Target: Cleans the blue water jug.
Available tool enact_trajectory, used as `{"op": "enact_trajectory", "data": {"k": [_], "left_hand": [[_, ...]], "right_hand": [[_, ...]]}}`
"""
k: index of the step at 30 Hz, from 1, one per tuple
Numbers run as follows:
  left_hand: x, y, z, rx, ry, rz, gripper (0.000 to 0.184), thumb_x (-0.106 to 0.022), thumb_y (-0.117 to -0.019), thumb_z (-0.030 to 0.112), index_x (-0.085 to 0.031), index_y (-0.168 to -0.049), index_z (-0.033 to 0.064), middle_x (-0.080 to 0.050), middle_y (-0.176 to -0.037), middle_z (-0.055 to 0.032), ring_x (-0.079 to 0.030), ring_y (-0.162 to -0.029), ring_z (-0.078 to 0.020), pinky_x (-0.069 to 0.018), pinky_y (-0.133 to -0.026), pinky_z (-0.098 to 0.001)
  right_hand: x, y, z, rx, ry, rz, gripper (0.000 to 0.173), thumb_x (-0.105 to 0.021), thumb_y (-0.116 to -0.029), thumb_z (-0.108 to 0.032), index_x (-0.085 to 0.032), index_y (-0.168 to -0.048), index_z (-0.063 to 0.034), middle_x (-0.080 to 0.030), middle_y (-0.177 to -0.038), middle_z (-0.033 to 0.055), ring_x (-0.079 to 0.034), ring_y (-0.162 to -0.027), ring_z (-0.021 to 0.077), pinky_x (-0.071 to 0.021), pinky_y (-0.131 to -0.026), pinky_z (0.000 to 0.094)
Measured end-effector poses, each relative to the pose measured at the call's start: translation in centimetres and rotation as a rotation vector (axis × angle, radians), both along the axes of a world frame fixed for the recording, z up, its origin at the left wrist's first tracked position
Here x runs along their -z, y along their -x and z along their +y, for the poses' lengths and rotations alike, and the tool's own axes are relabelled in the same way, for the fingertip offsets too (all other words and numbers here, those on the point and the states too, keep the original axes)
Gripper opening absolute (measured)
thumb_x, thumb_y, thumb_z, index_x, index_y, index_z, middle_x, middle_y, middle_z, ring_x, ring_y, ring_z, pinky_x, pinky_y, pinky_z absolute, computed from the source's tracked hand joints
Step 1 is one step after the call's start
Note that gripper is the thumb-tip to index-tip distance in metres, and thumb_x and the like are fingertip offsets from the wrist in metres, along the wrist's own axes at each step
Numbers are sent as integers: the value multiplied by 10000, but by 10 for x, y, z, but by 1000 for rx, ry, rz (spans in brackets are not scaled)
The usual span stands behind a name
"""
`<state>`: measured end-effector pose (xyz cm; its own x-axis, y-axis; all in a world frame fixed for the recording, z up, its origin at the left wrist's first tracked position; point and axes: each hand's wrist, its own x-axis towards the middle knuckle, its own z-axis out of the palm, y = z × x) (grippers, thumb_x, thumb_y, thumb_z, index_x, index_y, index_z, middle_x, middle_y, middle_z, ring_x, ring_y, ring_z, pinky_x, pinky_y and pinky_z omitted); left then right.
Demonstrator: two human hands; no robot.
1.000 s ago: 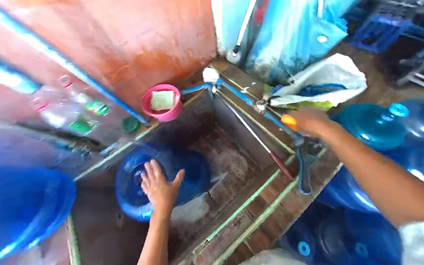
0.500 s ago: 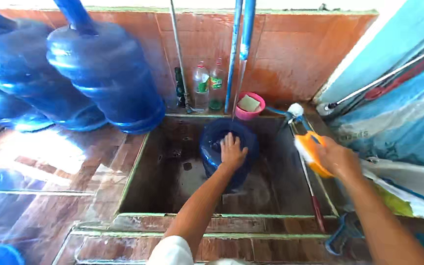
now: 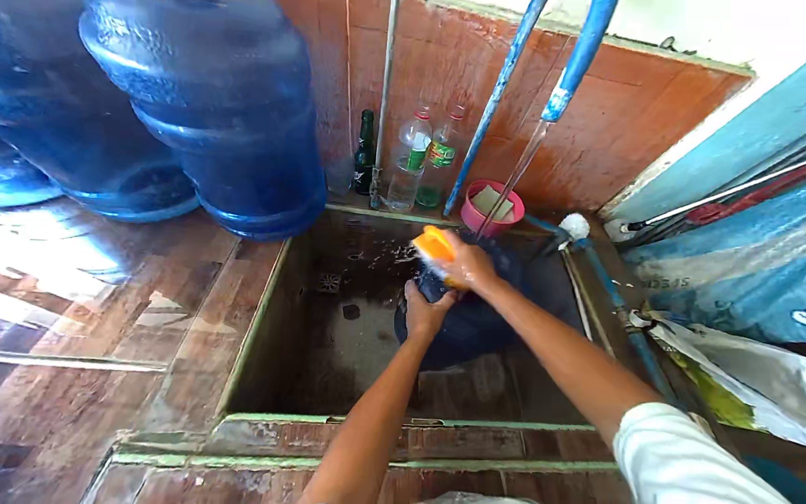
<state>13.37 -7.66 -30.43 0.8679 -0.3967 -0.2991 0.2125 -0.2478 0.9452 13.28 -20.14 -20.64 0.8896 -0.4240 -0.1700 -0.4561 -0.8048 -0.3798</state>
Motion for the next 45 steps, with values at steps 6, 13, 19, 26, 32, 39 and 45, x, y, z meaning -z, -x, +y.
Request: {"op": "enact_trajectory", "data": {"k": [6,13,19,26,32,39,45], "left_hand": [[-9,-16,0,195,-51,-60,1054,-763,-902,388,-93,-1642,50,-218,-1652,-273,-374,-1471,-402,-384,-1160,-540],[0,-51,25,368,23,-72,1018,-778,-899,324,-130,-1645,81,-262,-1641,-253,-392,-1467,-345,-379,-1178,-481],[-18,-65,24,514,-80,-113,938,-762,-924,299,-194,-1625,44,-289,-1633,-249,-382,-1476,-345,-345,-1198,-479],[-17,-51,5,387,-73,26,1042,-784,-909,337,-97,-1625,21,-330,-1584,-306,-433,-1429,-390,-395,-1159,-512],[-21,-52,-4,359,-131,-30,992,-748,-927,376,-131,-1633,51,-375,-1558,-304,-460,-1402,-410,-407,-1139,-544],[-28,-64,-10,176,-305,-55,1013,-787,-880,471,-233,-1576,-13,-442,-1483,-338,-536,-1310,-460,-471,-1055,-590],[-43,-48,-37,532,-313,-189,936,-779,-901,406,-260,-1601,65,-368,-1571,-273,-504,-1359,-414,-438,-1092,-578]], "right_hand": [[4,4,-17,294,119,-19,769,-661,-992,-394,-324,-1577,-29,-647,-1248,327,-635,-1157,507,-480,-970,680],[3,1,-32,360,112,-55,727,-636,-1017,-367,-321,-1586,-42,-651,-1215,353,-632,-1120,553,-470,-936,716],[-5,2,7,127,-3,23,729,-663,-1000,-399,-355,-1595,-112,-652,-1250,321,-633,-1159,506,-465,-992,688],[0,10,7,220,10,7,742,-644,-1007,-408,-319,-1612,-127,-673,-1210,304,-645,-1134,500,-471,-966,684],[9,29,-11,375,55,-66,773,-636,-1012,-381,-256,-1618,-89,-683,-1169,303,-664,-1093,499,-502,-933,673],[-19,80,-28,386,44,165,692,-607,-1031,-388,-328,-1598,-104,-659,-1235,309,-624,-1178,497,-459,-995,662],[-4,29,-21,304,-20,-47,751,-646,-1009,-400,-297,-1622,-141,-679,-1192,303,-649,-1127,497,-477,-961,676]]}}
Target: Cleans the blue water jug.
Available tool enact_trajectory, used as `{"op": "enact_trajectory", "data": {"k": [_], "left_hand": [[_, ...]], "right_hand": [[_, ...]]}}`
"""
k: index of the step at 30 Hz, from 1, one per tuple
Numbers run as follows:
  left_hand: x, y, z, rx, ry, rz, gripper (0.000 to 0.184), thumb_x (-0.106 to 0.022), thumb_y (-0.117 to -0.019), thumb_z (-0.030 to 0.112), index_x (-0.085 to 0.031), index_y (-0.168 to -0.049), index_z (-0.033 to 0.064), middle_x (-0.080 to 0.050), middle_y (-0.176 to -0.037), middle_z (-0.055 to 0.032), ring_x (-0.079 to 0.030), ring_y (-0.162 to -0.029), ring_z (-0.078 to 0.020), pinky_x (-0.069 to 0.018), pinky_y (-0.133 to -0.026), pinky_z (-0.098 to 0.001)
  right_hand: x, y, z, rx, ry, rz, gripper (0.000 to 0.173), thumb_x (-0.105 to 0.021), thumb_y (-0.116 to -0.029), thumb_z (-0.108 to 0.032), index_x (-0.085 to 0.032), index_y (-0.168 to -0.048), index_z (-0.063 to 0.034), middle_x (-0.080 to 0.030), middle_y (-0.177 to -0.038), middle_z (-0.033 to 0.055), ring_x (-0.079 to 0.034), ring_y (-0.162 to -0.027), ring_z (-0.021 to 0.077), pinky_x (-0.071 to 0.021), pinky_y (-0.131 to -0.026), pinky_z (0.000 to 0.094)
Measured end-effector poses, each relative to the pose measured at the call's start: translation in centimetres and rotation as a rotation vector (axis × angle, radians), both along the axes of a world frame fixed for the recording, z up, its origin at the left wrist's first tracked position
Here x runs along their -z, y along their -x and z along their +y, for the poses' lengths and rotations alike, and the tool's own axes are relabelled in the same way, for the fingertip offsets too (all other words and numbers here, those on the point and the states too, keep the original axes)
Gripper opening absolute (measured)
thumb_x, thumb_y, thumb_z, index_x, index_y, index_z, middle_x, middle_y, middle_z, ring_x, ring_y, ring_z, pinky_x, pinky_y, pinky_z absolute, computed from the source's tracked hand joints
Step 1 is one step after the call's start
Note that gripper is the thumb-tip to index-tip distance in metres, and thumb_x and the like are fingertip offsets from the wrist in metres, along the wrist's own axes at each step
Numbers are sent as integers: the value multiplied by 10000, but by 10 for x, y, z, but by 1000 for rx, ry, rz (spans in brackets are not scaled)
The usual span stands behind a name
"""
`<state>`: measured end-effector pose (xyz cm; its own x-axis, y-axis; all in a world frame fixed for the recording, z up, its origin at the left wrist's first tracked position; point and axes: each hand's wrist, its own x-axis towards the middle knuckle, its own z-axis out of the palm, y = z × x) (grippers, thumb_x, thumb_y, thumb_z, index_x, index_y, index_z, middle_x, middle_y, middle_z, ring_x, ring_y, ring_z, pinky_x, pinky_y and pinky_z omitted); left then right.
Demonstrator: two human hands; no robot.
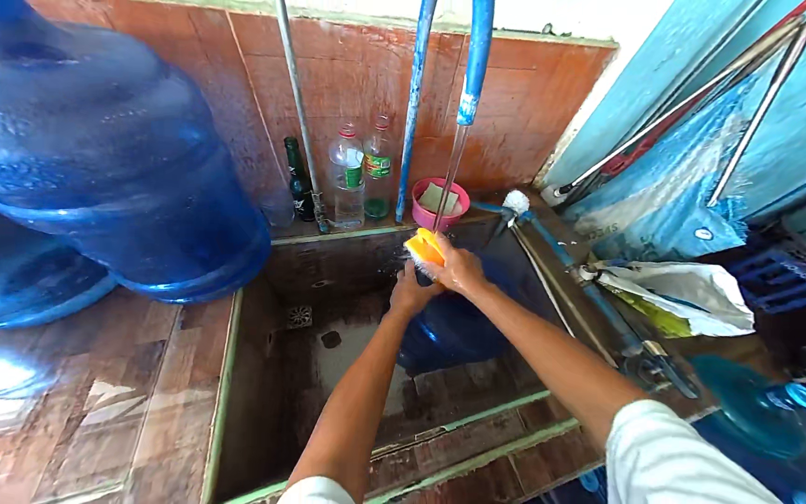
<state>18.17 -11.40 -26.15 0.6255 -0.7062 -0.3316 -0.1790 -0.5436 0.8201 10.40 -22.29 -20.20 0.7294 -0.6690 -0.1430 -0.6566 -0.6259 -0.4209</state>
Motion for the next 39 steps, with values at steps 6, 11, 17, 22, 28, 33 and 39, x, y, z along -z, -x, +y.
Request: {"op": "enact_trajectory", "data": {"k": [6,11,17,22,28,33,39], "left_hand": [[13,45,23,-310,60,92,1238,-853,-808,445,-30,-1631,21,-262,-1594,-350,-459,-1379,-477,-460,-1082,-565],[21,27,39,-220,94,87,1154,-813,-861,407,-39,-1638,49,-284,-1601,-315,-467,-1391,-434,-447,-1102,-555],[18,31,36,-225,85,114,1087,-774,-903,399,-52,-1641,58,-299,-1587,-326,-494,-1357,-447,-452,-1084,-558],[26,30,44,-203,111,90,1113,-782,-889,420,-40,-1647,81,-292,-1606,-301,-476,-1389,-421,-448,-1100,-555],[19,4,45,-19,91,45,979,-779,-909,331,-180,-1615,14,-286,-1609,-302,-408,-1443,-398,-384,-1162,-512],[8,48,31,-278,12,52,1247,-872,-805,392,-7,-1643,70,-279,-1574,-359,-509,-1320,-481,-483,-1051,-559],[24,39,32,-246,121,65,1183,-859,-824,371,-66,-1627,18,-319,-1564,-350,-462,-1388,-442,-441,-1111,-541]], "right_hand": [[5,-7,-9,100,54,-6,734,-636,-1011,-369,-306,-1596,-75,-679,-1193,303,-657,-1123,494,-493,-949,671],[6,-17,-5,-82,-19,32,695,-649,-1005,-400,-373,-1586,-135,-670,-1215,307,-638,-1136,516,-473,-959,706],[0,-15,25,-181,59,59,742,-669,-984,-405,-359,-1587,-103,-654,-1270,282,-641,-1161,472,-480,-978,665],[8,-24,-12,13,62,-8,656,-629,-1016,-380,-398,-1564,-103,-680,-1190,309,-648,-1121,519,-481,-932,705],[2,-8,25,-245,-35,28,737,-657,-997,-421,-347,-1604,-142,-671,-1227,297,-642,-1147,490,-472,-979,671],[9,-19,-5,24,56,-54,712,-655,-995,-362,-359,-1579,-82,-674,-1230,282,-655,-1126,486,-488,-934,690],[12,-11,-23,-9,-13,-72,661,-648,-1008,-366,-398,-1568,-118,-679,-1195,303,-654,-1108,507,-491,-923,703]]}}
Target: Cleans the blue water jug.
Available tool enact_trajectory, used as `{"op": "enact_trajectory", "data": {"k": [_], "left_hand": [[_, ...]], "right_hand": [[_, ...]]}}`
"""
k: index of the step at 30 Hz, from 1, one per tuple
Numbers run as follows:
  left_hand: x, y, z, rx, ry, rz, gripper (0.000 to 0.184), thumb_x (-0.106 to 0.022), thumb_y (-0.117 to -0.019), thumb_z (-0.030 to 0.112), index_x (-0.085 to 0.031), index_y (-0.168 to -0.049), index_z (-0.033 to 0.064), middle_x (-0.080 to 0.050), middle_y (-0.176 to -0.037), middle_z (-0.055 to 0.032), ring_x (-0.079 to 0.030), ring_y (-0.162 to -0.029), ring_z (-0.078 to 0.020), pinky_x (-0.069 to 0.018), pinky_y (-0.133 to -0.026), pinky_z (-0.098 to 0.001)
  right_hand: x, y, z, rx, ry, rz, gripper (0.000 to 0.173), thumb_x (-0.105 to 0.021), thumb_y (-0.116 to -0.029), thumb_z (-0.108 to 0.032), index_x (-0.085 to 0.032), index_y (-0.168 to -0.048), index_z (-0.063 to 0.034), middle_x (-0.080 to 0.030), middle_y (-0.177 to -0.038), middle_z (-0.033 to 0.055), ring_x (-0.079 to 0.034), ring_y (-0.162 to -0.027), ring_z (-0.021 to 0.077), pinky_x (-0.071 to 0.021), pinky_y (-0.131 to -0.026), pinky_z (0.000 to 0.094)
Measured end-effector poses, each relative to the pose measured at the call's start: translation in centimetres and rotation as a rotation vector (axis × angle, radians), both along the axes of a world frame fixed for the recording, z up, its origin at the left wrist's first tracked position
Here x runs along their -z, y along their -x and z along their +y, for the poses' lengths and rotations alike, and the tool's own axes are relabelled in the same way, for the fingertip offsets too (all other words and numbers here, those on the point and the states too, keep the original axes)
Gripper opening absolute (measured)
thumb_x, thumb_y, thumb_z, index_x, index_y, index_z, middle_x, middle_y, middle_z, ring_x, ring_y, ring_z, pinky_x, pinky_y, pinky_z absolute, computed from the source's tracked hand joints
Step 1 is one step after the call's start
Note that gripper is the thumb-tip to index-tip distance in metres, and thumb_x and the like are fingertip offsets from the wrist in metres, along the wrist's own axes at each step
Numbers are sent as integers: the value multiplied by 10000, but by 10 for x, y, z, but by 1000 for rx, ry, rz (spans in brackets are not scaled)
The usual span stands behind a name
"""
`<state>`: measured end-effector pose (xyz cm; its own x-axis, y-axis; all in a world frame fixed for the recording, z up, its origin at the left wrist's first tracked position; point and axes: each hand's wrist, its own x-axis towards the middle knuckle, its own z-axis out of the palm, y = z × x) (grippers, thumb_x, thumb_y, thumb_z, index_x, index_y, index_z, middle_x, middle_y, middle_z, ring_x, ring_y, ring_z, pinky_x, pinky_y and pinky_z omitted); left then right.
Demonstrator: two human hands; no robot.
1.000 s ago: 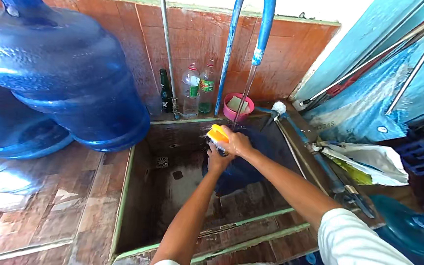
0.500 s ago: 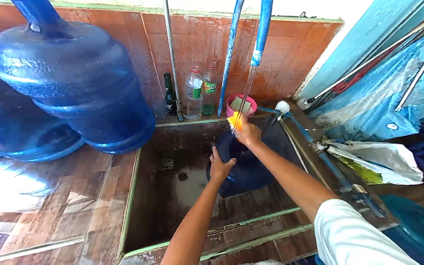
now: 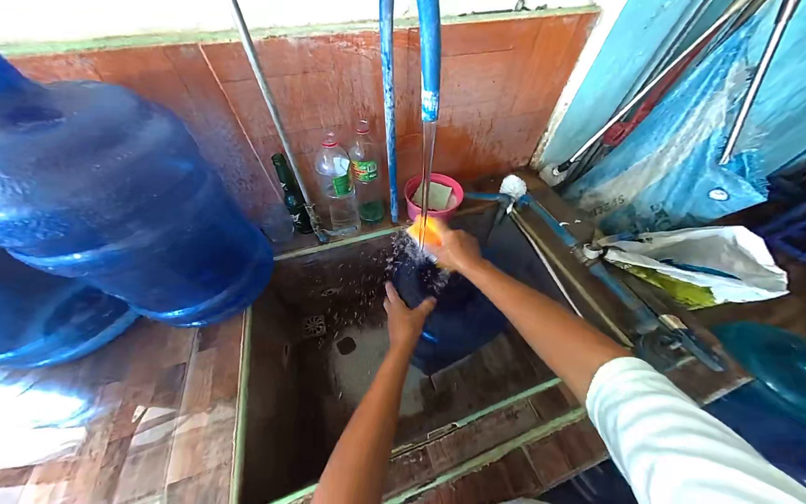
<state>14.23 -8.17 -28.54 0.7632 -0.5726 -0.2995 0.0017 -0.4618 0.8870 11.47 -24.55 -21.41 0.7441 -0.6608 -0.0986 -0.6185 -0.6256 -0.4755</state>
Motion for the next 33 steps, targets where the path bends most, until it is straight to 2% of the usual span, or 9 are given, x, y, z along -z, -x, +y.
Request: {"op": "enact_trajectory", "data": {"k": [2,7,11,17,21,24,26,29,33], "left_hand": [[1,21,-6,-75,21,30,1234,-871,-808,383,-23,-1615,-7,-258,-1593,-353,-439,-1410,-436,-438,-1112,-537],[2,5,-16,60,58,19,1080,-839,-853,300,-132,-1593,-46,-279,-1584,-345,-409,-1429,-416,-396,-1148,-504],[5,2,-13,130,80,5,1175,-838,-840,336,-28,-1627,13,-257,-1617,-314,-393,-1458,-389,-384,-1164,-521],[-22,-41,-13,323,-89,-37,964,-786,-910,299,-184,-1613,29,-465,-1502,-276,-509,-1368,-360,-423,-1136,-504],[-14,14,-22,62,-102,-69,1228,-866,-814,374,-20,-1620,-3,-300,-1563,-367,-485,-1358,-463,-461,-1080,-556],[-16,-2,-27,207,-72,-70,1134,-848,-842,298,-77,-1614,-10,-320,-1555,-359,-451,-1390,-441,-422,-1121,-530],[-8,-8,-21,183,-40,-119,1052,-837,-851,289,-166,-1597,-24,-368,-1542,-337,-442,-1408,-416,-401,-1149,-520],[4,27,-16,53,12,-128,1160,-818,-865,345,-16,-1617,-25,-203,-1606,-373,-382,-1443,-461,-396,-1147,-534],[3,20,-22,122,63,-118,1056,-754,-925,234,0,-1609,-49,-180,-1610,-381,-317,-1476,-467,-344,-1185,-518]], "right_hand": [[1,-2,-9,109,45,-15,715,-645,-1011,-366,-334,-1594,-93,-658,-1246,301,-646,-1134,502,-490,-935,687],[-17,7,41,-264,-18,109,709,-652,-1001,-375,-343,-1610,-187,-691,-1201,262,-647,-1141,470,-468,-969,669],[1,2,4,110,16,-76,678,-637,-1014,-339,-361,-1580,-87,-676,-1210,298,-654,-1116,503,-499,-908,693],[-10,28,13,5,-91,1,673,-662,-997,-379,-393,-1568,-144,-686,-1175,295,-655,-1108,499,-493,-925,692],[-1,24,-6,169,-7,-39,711,-632,-1014,-355,-313,-1598,-104,-682,-1207,285,-662,-1113,490,-501,-931,676],[-11,30,24,-113,-43,52,720,-633,-1015,-387,-310,-1621,-169,-685,-1224,259,-651,-1143,459,-473,-975,653],[-5,31,4,-43,-45,7,674,-651,-1001,-383,-383,-1578,-157,-693,-1174,281,-663,-1104,485,-497,-928,683],[2,28,-21,226,-36,-61,714,-616,-1024,-380,-302,-1608,-117,-678,-1215,291,-658,-1126,497,-499,-923,682],[-7,42,38,46,-167,-47,739,-628,-1019,-385,-277,-1627,-155,-679,-1220,270,-646,-1156,461,-475,-981,652]]}}
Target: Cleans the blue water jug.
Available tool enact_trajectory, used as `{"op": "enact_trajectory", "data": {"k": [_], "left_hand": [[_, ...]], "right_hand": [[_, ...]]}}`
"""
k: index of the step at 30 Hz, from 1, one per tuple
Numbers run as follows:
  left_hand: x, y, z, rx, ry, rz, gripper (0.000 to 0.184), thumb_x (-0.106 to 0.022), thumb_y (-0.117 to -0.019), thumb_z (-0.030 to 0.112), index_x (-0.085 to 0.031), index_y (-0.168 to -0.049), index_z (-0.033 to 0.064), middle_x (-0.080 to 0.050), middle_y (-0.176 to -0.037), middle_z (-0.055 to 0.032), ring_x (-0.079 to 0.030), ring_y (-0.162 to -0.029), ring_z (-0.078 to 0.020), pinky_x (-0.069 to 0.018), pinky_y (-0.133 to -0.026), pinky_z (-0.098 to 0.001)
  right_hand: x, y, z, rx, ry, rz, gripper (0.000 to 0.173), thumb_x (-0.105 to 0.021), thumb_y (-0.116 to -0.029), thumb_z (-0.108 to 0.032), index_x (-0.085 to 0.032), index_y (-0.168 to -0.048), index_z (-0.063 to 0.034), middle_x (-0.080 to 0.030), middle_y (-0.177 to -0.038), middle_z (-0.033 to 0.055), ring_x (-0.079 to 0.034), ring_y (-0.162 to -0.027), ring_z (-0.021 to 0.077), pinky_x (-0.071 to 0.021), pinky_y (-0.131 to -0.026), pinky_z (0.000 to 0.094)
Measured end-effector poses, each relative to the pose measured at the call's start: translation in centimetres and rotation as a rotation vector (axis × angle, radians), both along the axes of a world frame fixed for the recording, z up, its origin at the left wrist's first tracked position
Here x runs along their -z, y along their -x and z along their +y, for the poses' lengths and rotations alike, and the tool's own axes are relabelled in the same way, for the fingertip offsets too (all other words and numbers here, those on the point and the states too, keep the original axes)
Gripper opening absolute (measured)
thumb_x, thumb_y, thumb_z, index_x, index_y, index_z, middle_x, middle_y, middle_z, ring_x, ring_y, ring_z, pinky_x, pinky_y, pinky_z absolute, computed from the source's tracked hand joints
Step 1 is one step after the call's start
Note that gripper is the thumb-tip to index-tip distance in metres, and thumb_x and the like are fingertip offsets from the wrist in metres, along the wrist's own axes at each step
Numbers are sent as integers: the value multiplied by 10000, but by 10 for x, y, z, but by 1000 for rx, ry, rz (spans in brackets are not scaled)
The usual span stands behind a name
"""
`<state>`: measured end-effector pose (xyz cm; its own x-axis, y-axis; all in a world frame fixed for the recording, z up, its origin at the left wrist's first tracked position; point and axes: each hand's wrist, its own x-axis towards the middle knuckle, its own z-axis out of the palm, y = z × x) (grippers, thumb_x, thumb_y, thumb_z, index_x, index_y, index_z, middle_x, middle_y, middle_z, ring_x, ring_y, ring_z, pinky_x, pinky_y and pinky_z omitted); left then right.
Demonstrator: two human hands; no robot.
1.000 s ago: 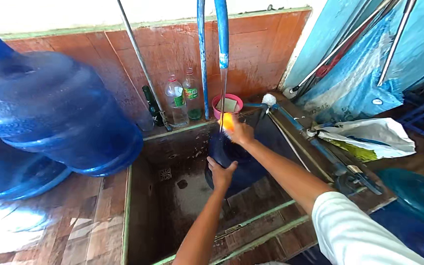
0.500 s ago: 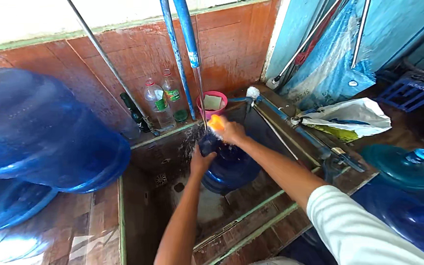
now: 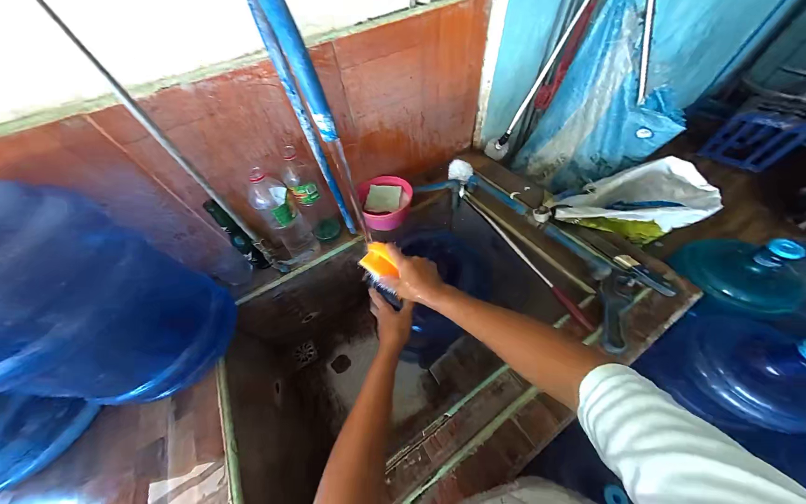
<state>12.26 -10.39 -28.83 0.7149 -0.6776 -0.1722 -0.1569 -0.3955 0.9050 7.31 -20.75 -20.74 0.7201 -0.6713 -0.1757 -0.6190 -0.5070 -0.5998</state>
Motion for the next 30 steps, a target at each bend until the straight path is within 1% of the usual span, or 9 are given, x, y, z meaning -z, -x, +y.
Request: {"op": "enact_trajectory", "data": {"k": [2,4,7,11,14,17,22,26,30], "left_hand": [[-3,-30,8,107,15,86,1018,-737,-939,174,-3,-1616,-24,-235,-1614,-334,-370,-1462,-396,-369,-1174,-489],[-9,-54,17,56,-3,147,854,-691,-978,232,-159,-1610,15,-436,-1507,-296,-539,-1317,-367,-488,-1058,-515],[-15,-60,11,-138,-150,83,723,-594,-1035,418,-317,-1562,8,-562,-1386,-297,-582,-1266,-398,-463,-1055,-562],[-24,-47,-13,122,-247,-19,821,-666,-995,392,-237,-1583,13,-524,-1427,-297,-565,-1299,-391,-455,-1084,-553],[-34,-57,-27,326,-269,-111,747,-666,-1000,348,-301,-1569,27,-527,-1437,-280,-551,-1320,-370,-430,-1111,-538],[-22,-51,-12,124,-213,-130,870,-747,-939,379,-289,-1573,-3,-471,-1480,-315,-511,-1356,-413,-422,-1124,-553],[-7,-2,-5,-82,-57,37,1191,-830,-864,294,45,-1610,-16,-198,-1600,-380,-360,-1452,-451,-379,-1161,-509],[-6,-24,-4,-31,-136,78,1073,-717,-959,351,68,-1628,53,-265,-1576,-370,-457,-1374,-457,-456,-1066,-565],[-13,-39,-4,-96,-83,29,807,-595,-1040,255,-88,-1599,-32,-435,-1475,-353,-536,-1310,-404,-461,-1073,-528]], "right_hand": [[0,24,7,-52,-61,22,727,-619,-1024,-399,-282,-1626,-171,-675,-1225,270,-638,-1171,459,-471,-997,643],[2,56,5,-72,-25,98,711,-591,-1031,-410,-284,-1626,-171,-668,-1247,269,-632,-1181,462,-461,-1003,647],[2,87,-16,14,70,173,681,-574,-1049,-365,-291,-1626,-139,-657,-1275,278,-632,-1177,478,-464,-981,660],[23,56,-56,266,132,58,736,-633,-1018,-342,-282,-1613,-85,-687,-1192,274,-672,-1089,477,-514,-903,652],[9,26,-31,82,37,-44,747,-651,-1008,-362,-291,-1613,-114,-688,-1204,270,-661,-1126,467,-498,-954,655],[11,15,-51,68,53,-42,702,-636,-1018,-359,-321,-1608,-146,-685,-1219,272,-658,-1128,481,-494,-940,679],[10,-17,-41,54,78,-61,746,-654,-999,-333,-294,-1610,-101,-691,-1194,267,-671,-1097,470,-514,-921,657],[12,-38,-38,-52,22,-117,668,-653,-1007,-335,-380,-1568,-95,-681,-1197,281,-655,-1121,482,-506,-908,678],[4,-8,-11,-87,-17,-31,731,-620,-1019,-318,-263,-1619,-103,-654,-1258,284,-633,-1165,478,-484,-968,650]]}}
